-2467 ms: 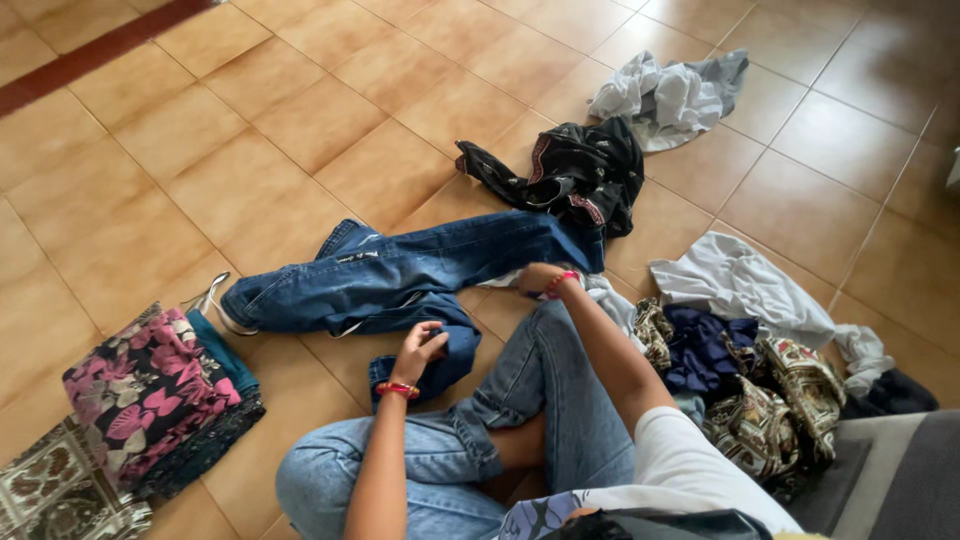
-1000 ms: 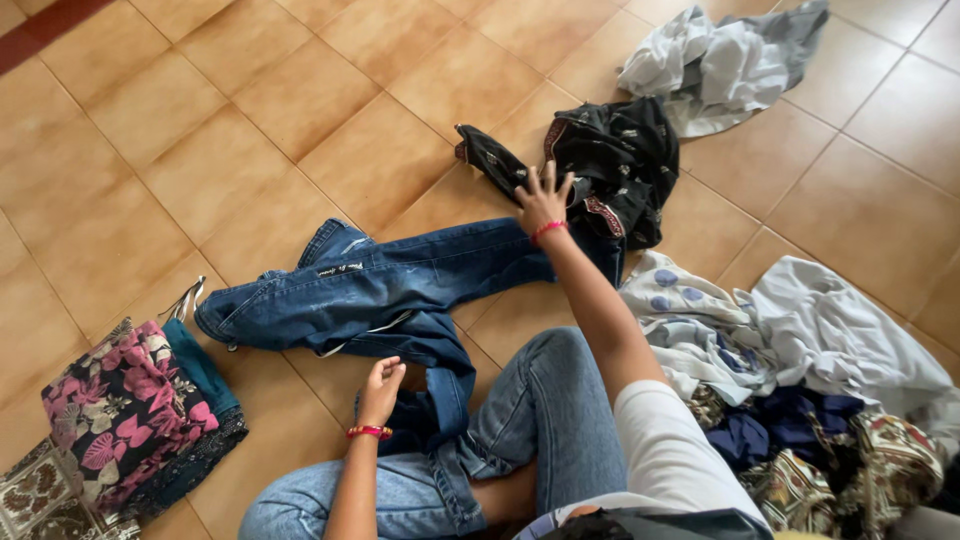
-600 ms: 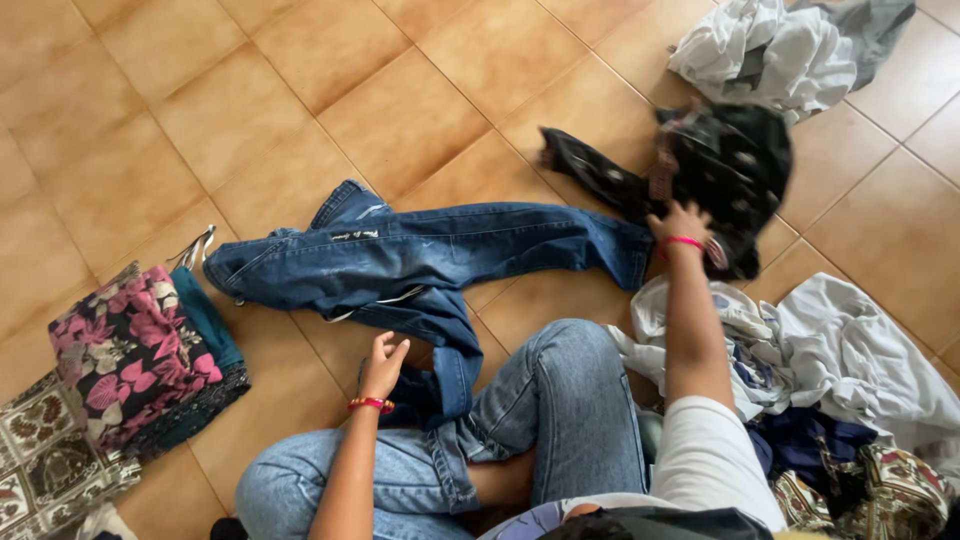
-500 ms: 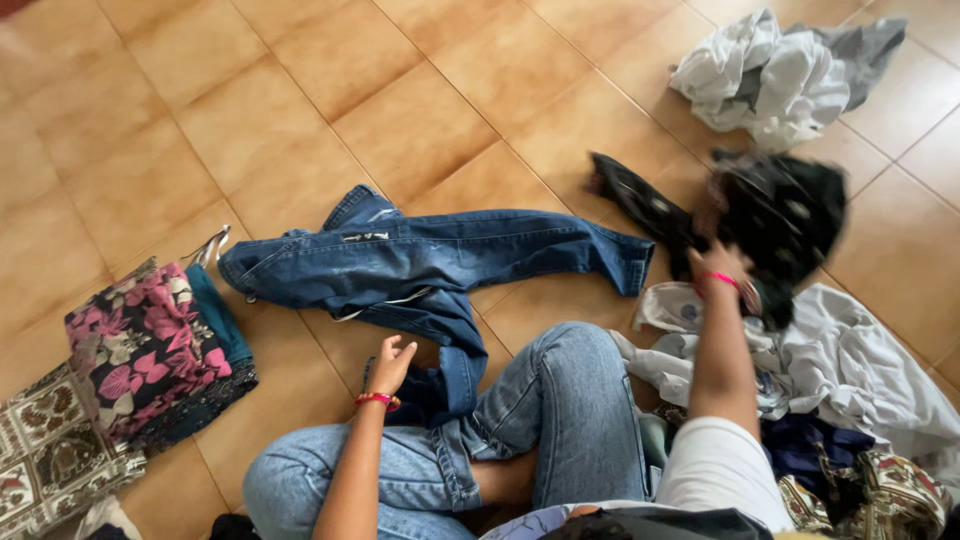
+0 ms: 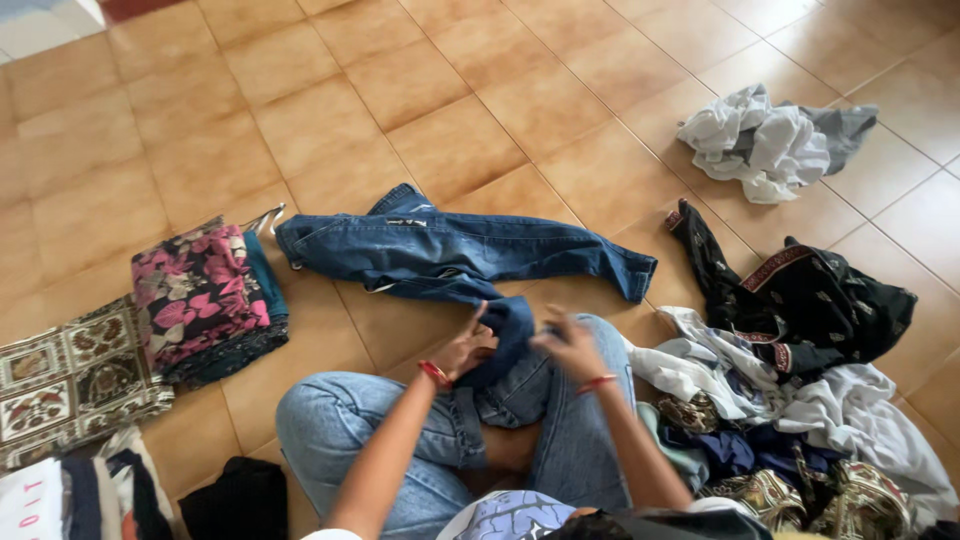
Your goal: The person folds clothes on the floor, including a pair of jeans and a black patterned garment, and places them into stacks.
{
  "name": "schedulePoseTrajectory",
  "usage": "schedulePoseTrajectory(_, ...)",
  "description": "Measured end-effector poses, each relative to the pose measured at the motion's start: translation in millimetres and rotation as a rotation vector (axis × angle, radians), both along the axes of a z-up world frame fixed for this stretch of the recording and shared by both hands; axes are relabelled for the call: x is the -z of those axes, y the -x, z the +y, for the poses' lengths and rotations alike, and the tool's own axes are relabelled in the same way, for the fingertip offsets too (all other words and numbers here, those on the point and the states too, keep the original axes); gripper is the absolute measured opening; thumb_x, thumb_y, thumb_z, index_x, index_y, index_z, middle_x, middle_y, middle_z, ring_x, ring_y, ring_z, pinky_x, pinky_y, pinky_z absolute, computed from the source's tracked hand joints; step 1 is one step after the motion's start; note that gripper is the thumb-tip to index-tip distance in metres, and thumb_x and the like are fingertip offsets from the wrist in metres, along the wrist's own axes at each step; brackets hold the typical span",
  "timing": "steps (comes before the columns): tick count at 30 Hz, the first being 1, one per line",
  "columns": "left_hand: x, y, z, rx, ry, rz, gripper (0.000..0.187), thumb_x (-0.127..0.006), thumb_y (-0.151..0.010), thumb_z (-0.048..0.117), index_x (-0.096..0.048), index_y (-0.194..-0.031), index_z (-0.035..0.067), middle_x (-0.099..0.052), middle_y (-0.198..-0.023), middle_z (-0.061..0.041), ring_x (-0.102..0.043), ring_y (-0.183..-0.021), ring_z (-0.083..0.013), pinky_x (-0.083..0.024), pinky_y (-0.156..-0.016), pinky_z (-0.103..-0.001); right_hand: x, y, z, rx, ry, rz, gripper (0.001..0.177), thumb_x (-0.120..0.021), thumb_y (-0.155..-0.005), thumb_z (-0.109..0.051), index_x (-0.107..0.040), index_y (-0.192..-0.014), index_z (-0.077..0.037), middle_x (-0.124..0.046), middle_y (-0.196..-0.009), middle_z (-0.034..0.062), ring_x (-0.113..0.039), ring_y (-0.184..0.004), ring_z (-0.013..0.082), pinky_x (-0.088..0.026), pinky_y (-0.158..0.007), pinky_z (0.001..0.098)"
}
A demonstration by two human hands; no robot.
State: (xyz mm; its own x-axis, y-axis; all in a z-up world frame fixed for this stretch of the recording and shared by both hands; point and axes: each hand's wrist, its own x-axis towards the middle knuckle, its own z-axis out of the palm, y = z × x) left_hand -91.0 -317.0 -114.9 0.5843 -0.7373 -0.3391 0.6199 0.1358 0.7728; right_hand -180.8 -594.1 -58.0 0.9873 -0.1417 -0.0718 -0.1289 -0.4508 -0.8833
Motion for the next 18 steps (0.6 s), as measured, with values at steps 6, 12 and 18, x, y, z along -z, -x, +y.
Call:
schedulePoseTrajectory(6,-26,16,21,-0.129,0.353,-0.052,0.071,-0.057,-0.103,0.036,-0.028,-0.165,0.015,-0.062,-0.137,-0.008,-0.064,-0.117,-0.0228,-0.052,-0.102,-0.040,-40,-45,102,0.029,-0.076,-0.374,0.066,-0.069,-0.068,-0.002,-0.060,-0.133,-0.003,-0.073,-0.112,0.0184,-0.071,-0.109,0.0263,-0.054,-0.092,0.0366)
schedulePoseTrajectory(12,7,-42,54,-1.015,0.072,0.411,0.065,-0.049,-0.100,0.055,-0.044,-0.152,0.016,-0.060,-0.126,-0.008,-0.059,-0.107,-0.0298,-0.049,-0.088,-0.046,-164,0,2,-0.012,-0.082,-0.658,0.052,-0.046,-0.058,0.005,-0.070,-0.104,0.003,-0.068,-0.091,0.0087,-0.065,-0.088,0.0163,-0.050,-0.081,0.0272)
schedulePoseTrajectory(18,17,-82,63,-1.205,-0.423,0.071,0.052,-0.066,-0.086,0.027,-0.077,-0.118,-0.013,-0.073,-0.117,-0.020,-0.064,-0.100,-0.0303,-0.052,-0.084,-0.042,-220,45,-104,0.495,-0.267,-1.124,0.009,-0.056,-0.099,0.005,-0.063,-0.101,0.000,-0.069,-0.104,0.0149,-0.061,-0.089,0.0214,-0.053,-0.089,0.0345)
